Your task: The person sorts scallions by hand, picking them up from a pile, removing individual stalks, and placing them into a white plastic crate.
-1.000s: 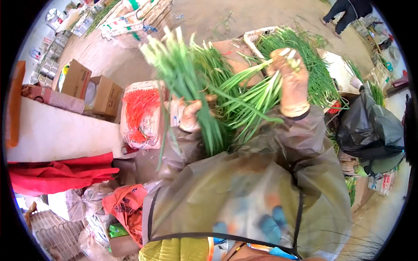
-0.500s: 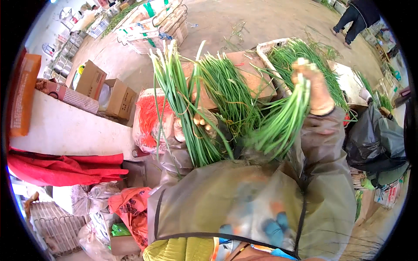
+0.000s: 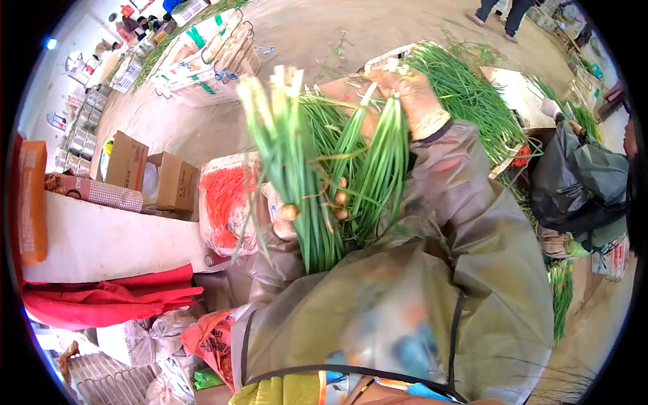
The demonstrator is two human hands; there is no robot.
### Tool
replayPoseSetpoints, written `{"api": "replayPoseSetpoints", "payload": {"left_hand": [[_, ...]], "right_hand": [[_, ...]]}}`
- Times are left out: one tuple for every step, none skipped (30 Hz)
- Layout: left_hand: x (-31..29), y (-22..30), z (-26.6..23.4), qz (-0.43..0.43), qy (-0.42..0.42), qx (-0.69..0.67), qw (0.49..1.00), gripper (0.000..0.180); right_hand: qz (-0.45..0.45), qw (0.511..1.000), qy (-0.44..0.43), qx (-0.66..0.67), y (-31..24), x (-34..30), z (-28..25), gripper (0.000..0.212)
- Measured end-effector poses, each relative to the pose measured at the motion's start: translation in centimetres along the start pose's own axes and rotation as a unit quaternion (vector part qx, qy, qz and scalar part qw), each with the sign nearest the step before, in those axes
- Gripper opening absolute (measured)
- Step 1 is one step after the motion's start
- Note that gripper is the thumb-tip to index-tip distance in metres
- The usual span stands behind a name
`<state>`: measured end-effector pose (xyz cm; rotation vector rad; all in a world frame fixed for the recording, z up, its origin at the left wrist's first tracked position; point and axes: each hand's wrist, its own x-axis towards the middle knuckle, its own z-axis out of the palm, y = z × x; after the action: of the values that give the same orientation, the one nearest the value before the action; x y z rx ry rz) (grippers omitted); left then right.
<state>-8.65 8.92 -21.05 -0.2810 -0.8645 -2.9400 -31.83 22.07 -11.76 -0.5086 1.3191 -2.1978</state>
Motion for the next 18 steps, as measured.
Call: {"api": "replayPoseSetpoints", "payload": {"left_hand": [[-1.2,0.7,-1.3,-0.001,-0.007,0.022,1.000,0.081],[-2.5,1.3,-2.5,0.001,-0.012,0.047,0.999,0.081],[-3.5,2.0,-3.6,-0.002,-0.022,0.069,0.997,0.080],[-3.8,1.6,-4.0,0.043,-0.029,0.064,0.997,0.078],[-5.1,1.2,-4.2,0.102,-0.023,0.064,0.992,0.076],[-5.9,0.9,-4.1,0.169,-0.009,0.071,0.983,0.074],[-6.4,1.4,-4.5,0.157,-0.019,0.060,0.986,0.074],[-7.1,2.0,-4.9,0.148,-0.029,0.049,0.987,0.073],[-6.6,2.7,-4.9,0.124,-0.047,0.034,0.991,0.072],[-5.7,2.8,-5.1,0.110,-0.055,0.037,0.992,0.073],[-5.6,2.6,-4.9,0.113,-0.018,0.037,0.993,0.075],[-4.9,2.6,-3.9,0.108,0.010,-0.038,0.993,0.071],[-5.1,2.5,-5.3,0.081,0.065,0.026,0.994,0.068],[-4.8,2.8,-6.6,0.058,0.115,0.090,0.988,0.065],[-3.1,2.8,-5.0,0.055,0.111,0.123,0.985,0.060],[-1.8,2.4,-3.2,0.056,0.118,0.154,0.979,0.056],[-0.6,2.1,-2.4,0.055,0.094,0.155,0.982,0.055],[0.4,1.9,-1.7,0.025,0.093,0.151,0.984,0.059]], "right_hand": [[-0.002,0.999,0.018,-0.045,-1.2,-0.2,-1.3,0.019],[-0.021,0.994,0.067,-0.080,-1.5,-0.1,-2.9,0.017],[-0.055,0.981,0.100,-0.157,-1.8,0.4,-5.8,0.017],[-0.088,0.958,0.137,-0.235,-1.8,1.1,-9.0,0.016],[-0.097,0.931,0.162,-0.311,-1.2,1.8,-10.8,0.017],[-0.106,0.897,0.189,-0.386,-1.5,1.8,-11.0,0.019],[-0.097,0.920,0.163,-0.344,-1.6,1.3,-11.2,0.017],[-0.115,0.951,0.094,-0.271,-1.8,0.9,-11.0,0.016],[-0.122,0.952,0.082,-0.270,-2.6,-0.1,-10.9,0.017],[-0.129,0.952,0.068,-0.269,-3.4,-0.8,-10.9,0.018],[-0.122,0.946,0.038,-0.299,-3.0,0.1,-12.3,0.022],[-0.078,0.939,0.054,-0.331,-3.3,0.5,-11.0,0.023],[-0.075,0.960,0.042,-0.268,-3.6,-0.9,-10.1,0.020],[-0.080,0.975,0.027,-0.205,-4.8,-2.2,-8.2,0.018],[-0.074,0.988,-0.043,-0.127,-4.3,-1.5,-10.3,0.019],[-0.074,0.988,-0.106,-0.079,-4.3,-2.4,-8.5,0.020],[-0.055,0.988,-0.091,-0.109,-3.7,-2.1,-7.9,0.020],[-0.038,0.987,-0.071,-0.139,-3.0,-1.8,-7.4,0.020]]}}
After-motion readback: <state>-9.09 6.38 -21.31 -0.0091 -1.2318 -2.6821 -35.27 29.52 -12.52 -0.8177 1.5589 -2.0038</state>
